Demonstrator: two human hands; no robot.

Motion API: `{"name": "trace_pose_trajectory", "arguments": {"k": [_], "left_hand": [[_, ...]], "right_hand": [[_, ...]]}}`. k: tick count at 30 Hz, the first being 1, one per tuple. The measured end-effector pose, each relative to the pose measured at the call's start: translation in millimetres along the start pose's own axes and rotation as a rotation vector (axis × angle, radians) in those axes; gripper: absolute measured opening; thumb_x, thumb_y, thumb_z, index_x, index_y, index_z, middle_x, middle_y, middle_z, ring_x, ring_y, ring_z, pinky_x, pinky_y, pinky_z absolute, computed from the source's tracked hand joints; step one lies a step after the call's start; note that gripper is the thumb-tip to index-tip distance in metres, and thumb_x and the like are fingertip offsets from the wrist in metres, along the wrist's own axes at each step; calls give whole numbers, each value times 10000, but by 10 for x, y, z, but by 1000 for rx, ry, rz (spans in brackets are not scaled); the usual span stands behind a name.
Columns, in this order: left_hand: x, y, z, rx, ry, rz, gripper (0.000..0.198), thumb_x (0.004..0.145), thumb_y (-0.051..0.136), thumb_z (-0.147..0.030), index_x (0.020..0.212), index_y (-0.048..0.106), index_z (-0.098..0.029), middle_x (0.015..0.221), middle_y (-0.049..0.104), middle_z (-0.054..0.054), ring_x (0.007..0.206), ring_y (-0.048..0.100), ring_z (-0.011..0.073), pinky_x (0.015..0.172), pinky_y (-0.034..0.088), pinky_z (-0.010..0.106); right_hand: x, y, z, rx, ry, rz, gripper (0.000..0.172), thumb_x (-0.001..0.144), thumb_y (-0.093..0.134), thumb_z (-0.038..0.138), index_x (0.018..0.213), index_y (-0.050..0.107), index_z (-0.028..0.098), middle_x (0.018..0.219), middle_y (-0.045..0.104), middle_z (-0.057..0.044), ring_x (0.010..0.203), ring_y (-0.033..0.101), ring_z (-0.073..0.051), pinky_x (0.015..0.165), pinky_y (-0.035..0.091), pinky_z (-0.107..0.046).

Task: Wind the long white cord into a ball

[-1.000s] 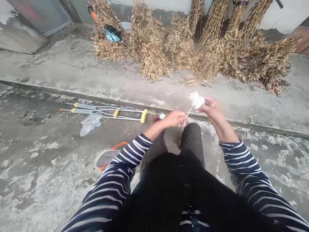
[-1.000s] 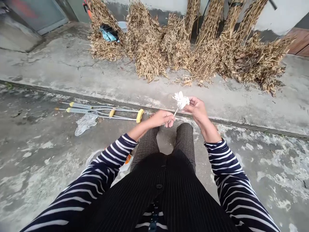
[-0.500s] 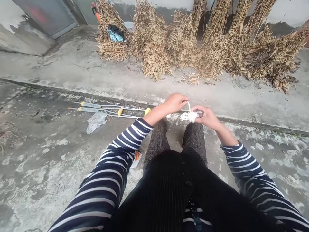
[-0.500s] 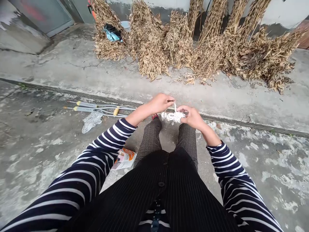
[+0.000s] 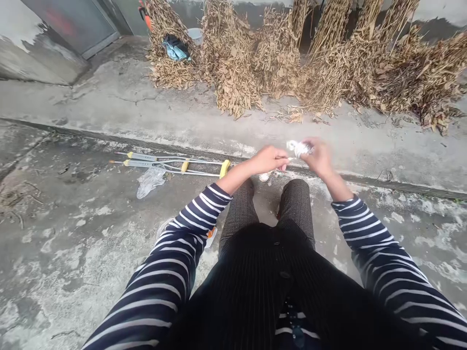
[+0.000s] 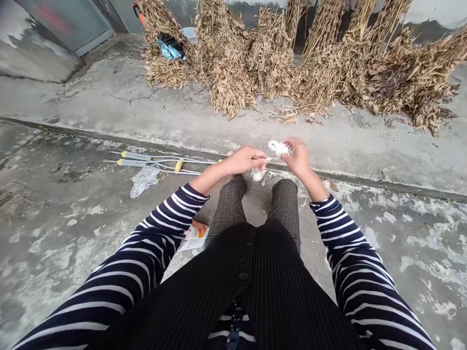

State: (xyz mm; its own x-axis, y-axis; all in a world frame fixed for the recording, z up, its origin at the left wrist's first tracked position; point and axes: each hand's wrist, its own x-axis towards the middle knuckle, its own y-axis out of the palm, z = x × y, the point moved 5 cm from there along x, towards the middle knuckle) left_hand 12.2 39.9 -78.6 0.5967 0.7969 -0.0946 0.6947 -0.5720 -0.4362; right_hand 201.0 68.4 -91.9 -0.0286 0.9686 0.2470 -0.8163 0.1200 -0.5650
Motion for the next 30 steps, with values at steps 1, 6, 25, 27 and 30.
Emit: {"name": "trace_pose_trajectory", "arguments": {"k": [1,6,25,27,30], "left_hand": [[25,-63,-12,65,9,-35,233,877,597,-230,709,712,-116,644,666,10,565,507,93,622,380,236],[216,-180,142,135,16,-159,156,833,641,-179,723,738,-128,599,619,-19,594,499,102,623,359,234],[-132,290,338,-418,-50,60,225,929,639,-285,836,697,-89,778,734,86,683,684,119,573,531,195],[-223,303,299,-452,-71,79,226,925,632,-276,810,689,-90,761,726,84,667,682,118,563,537,199],[-324,263,305,-502,-110,74,204,913,607,-237,784,679,-97,728,719,76,644,679,116,557,541,200]], "right_hand": [[-44,98,-10,-49,-16,115,364,589,723,83,941,761,172,1011,717,-86,954,638,-277,967,529,-529],[-290,285,2,358,175,503,384,525,830,173,906,779,185,903,750,-38,856,672,-213,806,593,-384],[30,-314,177,520,157,-17,519,631,849,320,1092,627,238,1116,710,-54,927,694,-213,719,645,-354],[78,-383,151,371,80,-147,505,638,826,315,1088,619,218,1101,686,-69,994,668,-237,749,638,-384],[86,-452,176,150,-54,-289,461,639,808,291,1057,638,198,1049,663,-70,1050,640,-253,899,601,-448]]}}
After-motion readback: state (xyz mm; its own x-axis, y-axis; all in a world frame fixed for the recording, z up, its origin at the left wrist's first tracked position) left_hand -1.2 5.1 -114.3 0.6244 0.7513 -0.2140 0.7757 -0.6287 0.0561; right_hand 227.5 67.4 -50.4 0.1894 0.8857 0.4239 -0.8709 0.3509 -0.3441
